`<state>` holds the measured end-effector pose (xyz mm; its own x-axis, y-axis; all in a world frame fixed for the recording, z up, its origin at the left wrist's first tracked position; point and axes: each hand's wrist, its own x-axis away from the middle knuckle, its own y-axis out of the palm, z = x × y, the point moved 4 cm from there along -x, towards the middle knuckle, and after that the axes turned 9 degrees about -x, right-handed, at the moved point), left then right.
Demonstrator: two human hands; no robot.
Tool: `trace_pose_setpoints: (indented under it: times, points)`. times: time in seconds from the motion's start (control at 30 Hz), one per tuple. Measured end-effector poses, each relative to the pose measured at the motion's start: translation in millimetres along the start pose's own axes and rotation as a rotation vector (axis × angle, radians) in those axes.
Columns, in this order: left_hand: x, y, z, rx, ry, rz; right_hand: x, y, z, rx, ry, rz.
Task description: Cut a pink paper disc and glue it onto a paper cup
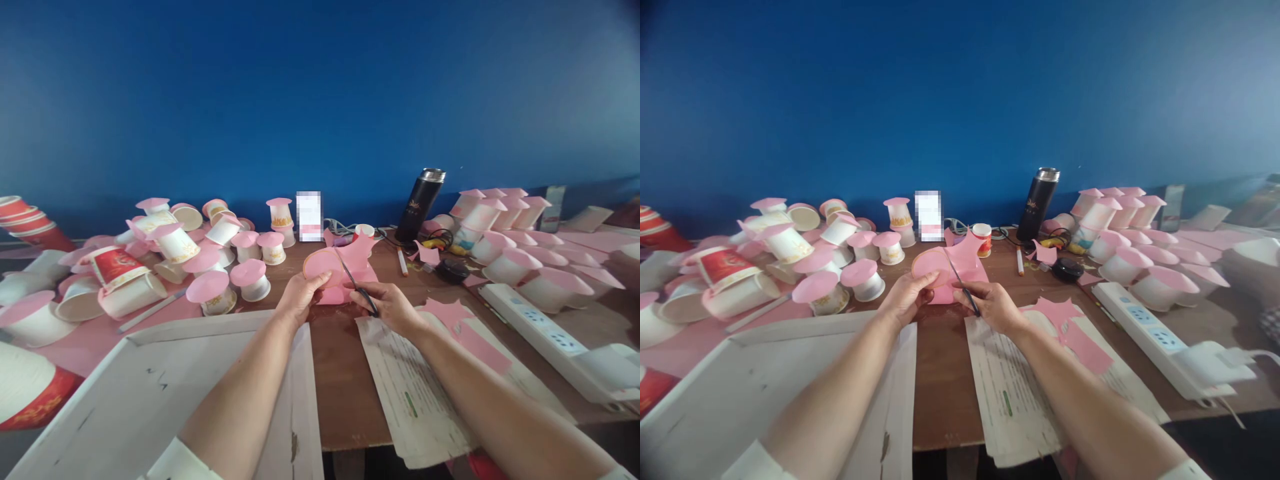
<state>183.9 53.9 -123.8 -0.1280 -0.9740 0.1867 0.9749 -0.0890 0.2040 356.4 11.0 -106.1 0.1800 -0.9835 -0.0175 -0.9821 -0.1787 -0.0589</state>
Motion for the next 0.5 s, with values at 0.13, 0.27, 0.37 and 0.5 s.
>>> trace_pose_setpoints:
  times: [0.13, 0.27, 0.37, 0.5]
  points:
    - [-0.2, 0.0, 1.9, -0.003, 0.007, -0.003, -0.6, -1.5, 1.7, 0.010, -0.015, -0.004]
    - [-0.8, 0.2, 3.0, 0.008, 0.017, -0.007, -0.8, -1.3, 2.1, -0.009, -0.002, 0.013]
    - [-0.8, 0.2, 3.1, 0.012, 0.020, -0.002, -0.6, 0.3, 2.2, -0.051, 0.021, 0.027]
    - [-0.4, 0.0, 3.4, 0.017, 0.017, 0.006, -0.3, 1.8, 2.9, -0.085, 0.039, 0.040]
